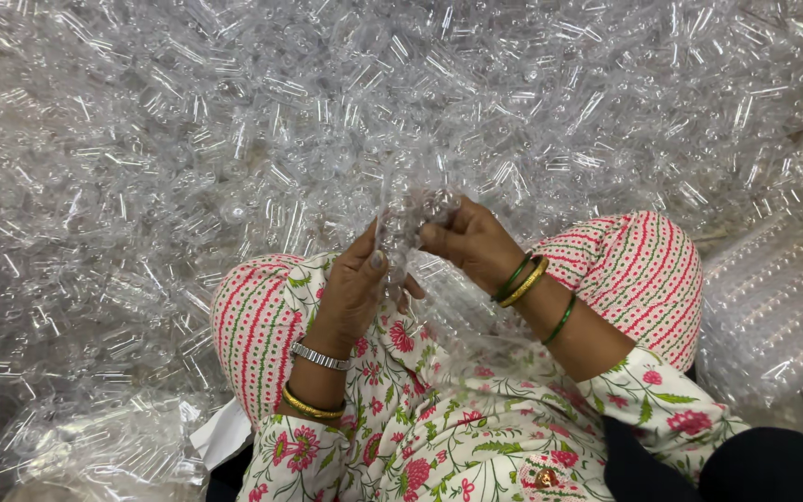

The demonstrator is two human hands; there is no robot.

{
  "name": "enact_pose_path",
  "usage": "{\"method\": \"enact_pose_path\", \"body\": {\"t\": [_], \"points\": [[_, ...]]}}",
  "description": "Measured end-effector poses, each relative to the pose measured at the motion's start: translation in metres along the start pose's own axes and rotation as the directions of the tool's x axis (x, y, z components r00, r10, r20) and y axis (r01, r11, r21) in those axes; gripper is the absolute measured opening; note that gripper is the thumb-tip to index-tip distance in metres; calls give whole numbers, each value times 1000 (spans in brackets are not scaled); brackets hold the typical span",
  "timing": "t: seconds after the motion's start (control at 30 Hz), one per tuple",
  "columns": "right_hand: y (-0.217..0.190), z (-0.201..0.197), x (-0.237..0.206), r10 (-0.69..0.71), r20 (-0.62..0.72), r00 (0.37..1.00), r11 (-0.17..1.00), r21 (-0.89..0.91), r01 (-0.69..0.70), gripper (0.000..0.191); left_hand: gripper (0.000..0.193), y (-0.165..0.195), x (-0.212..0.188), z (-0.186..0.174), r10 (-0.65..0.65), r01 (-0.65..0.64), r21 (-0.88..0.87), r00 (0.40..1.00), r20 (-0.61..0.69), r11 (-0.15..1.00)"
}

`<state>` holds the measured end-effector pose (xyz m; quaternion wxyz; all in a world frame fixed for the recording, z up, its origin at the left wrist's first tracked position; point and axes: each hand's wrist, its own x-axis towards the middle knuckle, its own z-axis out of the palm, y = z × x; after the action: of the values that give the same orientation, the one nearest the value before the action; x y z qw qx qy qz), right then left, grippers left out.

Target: The person sits cross-legged on the floor and repeatedly picks up clear plastic tubes from a large pile, separates them by hand, and places them back into the pile. The hands work continuously to sort and organize the tubes without using any tools.

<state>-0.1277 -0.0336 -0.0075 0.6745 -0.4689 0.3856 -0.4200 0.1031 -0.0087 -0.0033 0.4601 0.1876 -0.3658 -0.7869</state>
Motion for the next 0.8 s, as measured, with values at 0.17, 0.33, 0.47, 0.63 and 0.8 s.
{"method": "enact_pose_path", "body": {"t": [0.17,0.33,0.47,0.63,0.8], "points": [[-53,-1,-2,15,-74,997,974,-225,-31,110,73,1,-1,1,39,-37,-69,999,22,997],[-133,14,-8,-404,-95,910,829,-458,321,80,72,6,-1,3,33,-32,-39,999,20,999],[-150,38,9,-220,9,975,870,-451,201,58,73,5,-1,3,15,-14,-6,998,59,1000],[-153,40,19,-406,-46,913,884,-273,380,40,73,4,0,1,21,-18,-50,997,68,999],[-211,28,-17,-780,-369,506,624,-394,675,35,67,7,3,1,16,-13,-77,999,49,997]]}}
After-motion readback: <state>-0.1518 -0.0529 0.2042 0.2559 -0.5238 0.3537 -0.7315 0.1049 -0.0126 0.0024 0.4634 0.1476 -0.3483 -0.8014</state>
